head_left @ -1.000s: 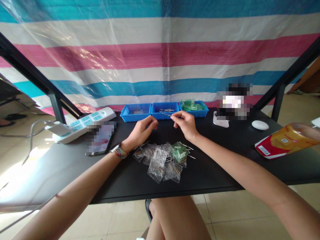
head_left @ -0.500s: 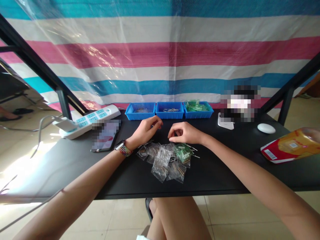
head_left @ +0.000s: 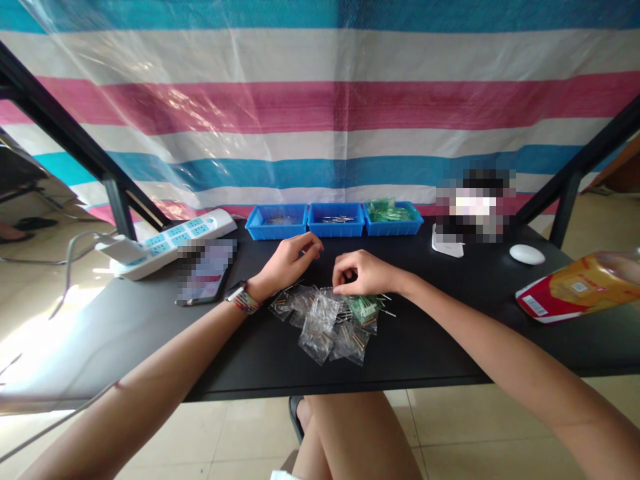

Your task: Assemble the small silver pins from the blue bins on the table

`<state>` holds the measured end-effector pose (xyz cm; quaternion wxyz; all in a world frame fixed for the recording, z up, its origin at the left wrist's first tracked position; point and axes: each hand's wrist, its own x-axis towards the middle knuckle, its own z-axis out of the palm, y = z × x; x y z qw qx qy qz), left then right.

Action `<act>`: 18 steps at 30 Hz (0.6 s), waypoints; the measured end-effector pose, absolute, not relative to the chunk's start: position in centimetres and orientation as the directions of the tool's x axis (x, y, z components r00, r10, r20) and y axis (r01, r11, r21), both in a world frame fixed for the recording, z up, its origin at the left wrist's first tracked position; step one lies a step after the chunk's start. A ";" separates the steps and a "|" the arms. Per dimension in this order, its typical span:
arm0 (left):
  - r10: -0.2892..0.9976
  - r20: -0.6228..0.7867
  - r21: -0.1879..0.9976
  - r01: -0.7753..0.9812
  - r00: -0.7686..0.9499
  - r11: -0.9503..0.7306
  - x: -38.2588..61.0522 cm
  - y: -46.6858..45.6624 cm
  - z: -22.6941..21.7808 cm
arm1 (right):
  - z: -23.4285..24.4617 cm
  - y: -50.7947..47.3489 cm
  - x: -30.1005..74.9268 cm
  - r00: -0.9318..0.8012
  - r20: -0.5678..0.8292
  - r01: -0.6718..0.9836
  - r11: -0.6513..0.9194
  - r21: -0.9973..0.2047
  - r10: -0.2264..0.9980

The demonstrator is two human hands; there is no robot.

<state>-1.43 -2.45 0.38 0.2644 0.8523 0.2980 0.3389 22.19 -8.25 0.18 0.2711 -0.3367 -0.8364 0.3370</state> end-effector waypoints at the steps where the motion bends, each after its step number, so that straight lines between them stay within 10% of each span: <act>1: 0.686 0.421 0.649 0.330 0.594 -0.685 -1.4 -2.4 0.3 | 0.2 -8.2 22.2 -0.617 0.220 0.370 0.526 -0.766 0.755; 8: 0.628 0.493 0.607 0.279 0.602 -0.744 -1.6 -2.2 -0.1 | -0.3 -6.6 23.2 -0.308 0.087 -0.015 0.086 -0.996 0.948; 18: 0.516 0.587 0.496 0.227 0.624 -0.838 -1.2 -3.1 0.6 | -0.9 -6.5 22.1 -0.293 -0.074 -0.353 -0.180 -0.918 0.953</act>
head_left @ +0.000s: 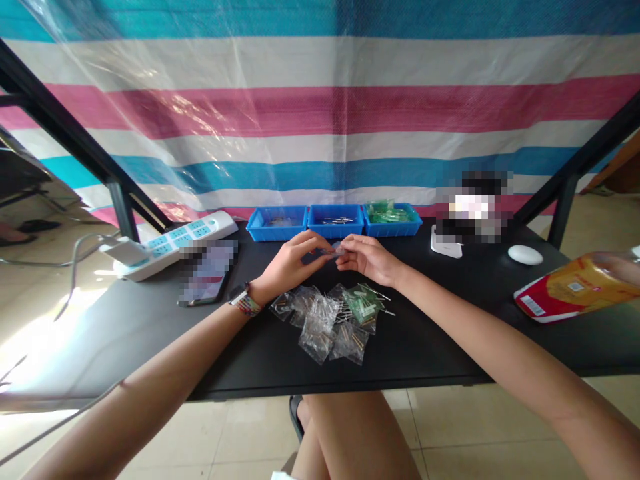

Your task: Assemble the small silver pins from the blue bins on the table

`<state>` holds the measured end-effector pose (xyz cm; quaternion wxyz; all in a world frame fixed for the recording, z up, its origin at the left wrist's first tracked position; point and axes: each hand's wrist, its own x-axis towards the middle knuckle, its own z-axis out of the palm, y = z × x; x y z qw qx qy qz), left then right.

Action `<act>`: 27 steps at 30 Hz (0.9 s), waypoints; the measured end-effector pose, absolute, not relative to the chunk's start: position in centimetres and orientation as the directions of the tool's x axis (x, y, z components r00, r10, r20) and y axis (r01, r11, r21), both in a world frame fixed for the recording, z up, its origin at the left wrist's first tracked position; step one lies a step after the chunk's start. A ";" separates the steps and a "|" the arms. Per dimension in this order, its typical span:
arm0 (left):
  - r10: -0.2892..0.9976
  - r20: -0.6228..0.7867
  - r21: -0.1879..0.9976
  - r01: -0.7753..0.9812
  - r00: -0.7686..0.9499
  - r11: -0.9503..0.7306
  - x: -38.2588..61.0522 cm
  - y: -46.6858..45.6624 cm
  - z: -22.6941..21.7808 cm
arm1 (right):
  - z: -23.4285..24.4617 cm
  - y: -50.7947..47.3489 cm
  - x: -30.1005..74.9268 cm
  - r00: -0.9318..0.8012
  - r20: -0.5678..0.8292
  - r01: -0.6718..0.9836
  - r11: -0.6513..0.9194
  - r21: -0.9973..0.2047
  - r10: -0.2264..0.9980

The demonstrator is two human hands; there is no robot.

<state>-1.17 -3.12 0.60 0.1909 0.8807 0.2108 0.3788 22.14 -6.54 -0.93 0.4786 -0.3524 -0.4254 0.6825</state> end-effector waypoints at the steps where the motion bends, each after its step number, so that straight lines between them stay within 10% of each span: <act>1: 0.541 0.576 0.516 0.240 0.613 -0.822 -1.2 -3.1 0.6 | -0.8 -6.6 22.1 -0.293 -0.070 -0.364 -0.179 -0.914 0.953; 10: 0.729 0.484 0.752 0.196 0.484 -0.629 -1.0 -3.4 0.5 | -0.7 -7.2 21.6 -0.229 0.042 -0.281 -0.024 -0.959 0.972; 21: 0.538 0.630 0.512 0.222 0.560 -0.830 -1.2 -3.1 0.7 | -0.7 -7.1 21.6 -0.238 0.001 -0.377 -0.091 -0.921 0.971; 27: 0.759 0.537 0.734 0.238 0.369 -0.636 -1.4 -1.8 0.2 | 0.7 -7.2 22.9 -0.380 0.052 -0.110 0.011 -0.994 0.923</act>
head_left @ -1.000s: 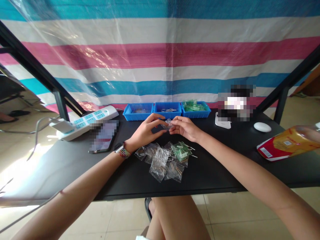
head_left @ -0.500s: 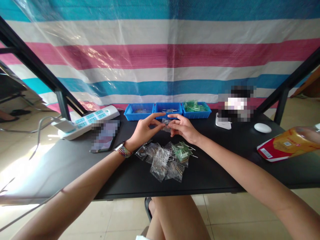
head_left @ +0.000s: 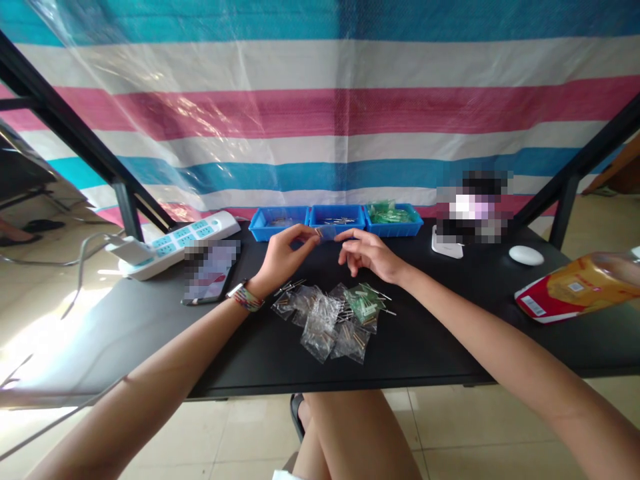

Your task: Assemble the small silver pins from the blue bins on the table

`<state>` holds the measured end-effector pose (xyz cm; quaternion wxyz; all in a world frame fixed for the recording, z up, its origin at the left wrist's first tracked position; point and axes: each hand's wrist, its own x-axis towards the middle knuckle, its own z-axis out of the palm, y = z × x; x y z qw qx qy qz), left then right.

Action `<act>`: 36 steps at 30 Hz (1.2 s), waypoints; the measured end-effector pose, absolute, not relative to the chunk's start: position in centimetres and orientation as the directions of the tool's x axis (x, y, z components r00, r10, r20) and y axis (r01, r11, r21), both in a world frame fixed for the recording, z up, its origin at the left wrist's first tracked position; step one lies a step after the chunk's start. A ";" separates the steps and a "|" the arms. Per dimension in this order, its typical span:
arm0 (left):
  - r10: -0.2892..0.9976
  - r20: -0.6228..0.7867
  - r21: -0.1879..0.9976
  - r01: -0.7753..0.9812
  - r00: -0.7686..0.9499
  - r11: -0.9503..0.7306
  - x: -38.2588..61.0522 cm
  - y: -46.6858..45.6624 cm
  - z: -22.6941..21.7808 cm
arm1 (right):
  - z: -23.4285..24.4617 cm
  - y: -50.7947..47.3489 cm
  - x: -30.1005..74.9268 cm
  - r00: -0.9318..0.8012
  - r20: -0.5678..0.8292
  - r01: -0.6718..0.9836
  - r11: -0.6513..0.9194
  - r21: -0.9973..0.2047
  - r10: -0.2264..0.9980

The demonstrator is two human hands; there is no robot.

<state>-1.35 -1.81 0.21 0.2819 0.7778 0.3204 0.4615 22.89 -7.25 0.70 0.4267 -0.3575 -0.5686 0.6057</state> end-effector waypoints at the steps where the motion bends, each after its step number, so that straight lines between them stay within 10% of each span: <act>1: 0.797 0.522 0.779 0.212 0.304 -0.591 -1.5 -1.2 0.0 | 1.3 -7.3 23.5 -0.472 0.061 0.020 0.080 -0.997 0.879; 6: 0.884 0.467 0.883 0.075 -0.021 -0.464 -3.0 2.1 -1.0 | 3.9 -7.6 26.3 -0.705 -0.009 0.453 0.441 -0.775 0.710; 17: 0.915 0.402 0.912 -0.074 -0.035 -0.404 -3.4 2.2 -1.0 | 2.3 -6.6 26.8 -0.716 -0.160 0.521 0.367 -0.771 0.680; 26: 0.830 0.536 0.820 0.137 0.156 -0.555 -2.8 0.4 -0.4 | 2.6 -6.7 27.6 -0.672 -0.142 0.150 -0.054 -0.987 0.727; 36: 0.360 0.672 0.297 0.210 0.647 -0.931 -1.5 -3.0 1.2 | 0.3 -6.3 24.2 -0.406 -0.151 -0.319 -0.295 -0.901 0.901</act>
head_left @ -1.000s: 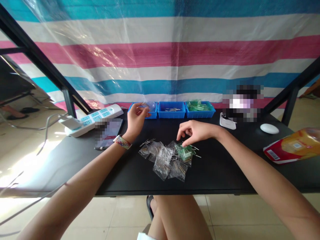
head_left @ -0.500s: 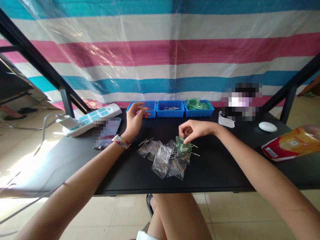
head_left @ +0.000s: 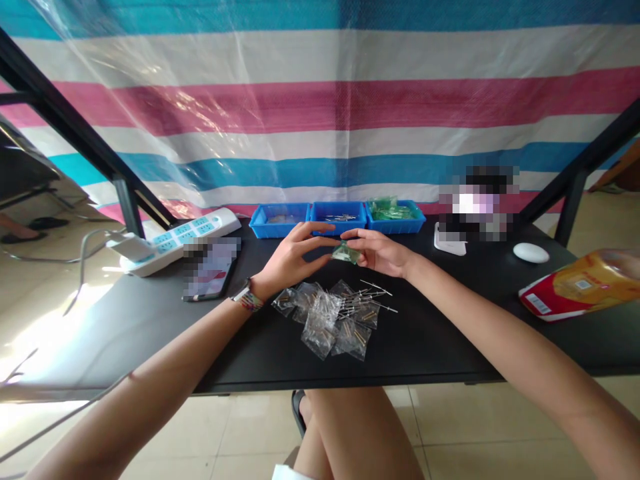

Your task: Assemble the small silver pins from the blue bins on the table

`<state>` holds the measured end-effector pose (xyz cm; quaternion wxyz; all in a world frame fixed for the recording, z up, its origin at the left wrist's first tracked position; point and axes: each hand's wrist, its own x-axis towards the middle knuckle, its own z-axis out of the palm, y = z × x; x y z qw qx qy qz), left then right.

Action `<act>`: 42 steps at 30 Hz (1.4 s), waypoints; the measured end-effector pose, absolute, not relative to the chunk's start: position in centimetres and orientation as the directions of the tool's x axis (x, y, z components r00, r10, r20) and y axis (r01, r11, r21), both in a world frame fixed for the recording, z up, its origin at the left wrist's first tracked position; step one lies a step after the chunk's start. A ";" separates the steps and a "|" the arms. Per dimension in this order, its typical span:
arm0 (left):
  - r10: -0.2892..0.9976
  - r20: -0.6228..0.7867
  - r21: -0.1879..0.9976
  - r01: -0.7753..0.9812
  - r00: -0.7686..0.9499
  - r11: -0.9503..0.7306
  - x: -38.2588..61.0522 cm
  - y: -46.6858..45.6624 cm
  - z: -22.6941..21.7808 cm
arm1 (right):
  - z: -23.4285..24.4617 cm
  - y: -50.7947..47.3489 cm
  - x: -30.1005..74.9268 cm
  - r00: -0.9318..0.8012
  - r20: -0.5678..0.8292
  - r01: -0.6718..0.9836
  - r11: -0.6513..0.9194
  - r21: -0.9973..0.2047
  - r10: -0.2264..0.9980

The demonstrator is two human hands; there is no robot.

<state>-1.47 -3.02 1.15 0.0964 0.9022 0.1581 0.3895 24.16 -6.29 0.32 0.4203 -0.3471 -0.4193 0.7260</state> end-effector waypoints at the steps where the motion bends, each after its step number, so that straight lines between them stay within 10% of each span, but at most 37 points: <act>1: 0.340 0.673 0.289 0.190 0.656 -0.938 -1.4 -3.1 1.2 | 0.2 -6.3 24.0 -0.410 -0.147 -0.336 -0.299 -0.893 0.900; 16: 0.692 0.482 0.693 0.249 0.537 -0.677 -1.3 -3.0 0.9 | 0.4 -8.0 22.1 -0.488 0.003 -0.189 -0.103 -0.977 0.873; 31: 0.341 0.688 0.262 0.220 0.641 -0.940 -1.5 -3.2 1.1 | 0.0 -7.0 22.6 -0.425 -0.115 -0.248 -0.237 -0.939 0.898; 42: 0.668 0.550 0.654 0.240 0.501 -0.718 -1.2 -2.8 0.4 | 0.4 -7.9 21.3 -0.068 0.220 -0.143 0.208 -0.968 0.973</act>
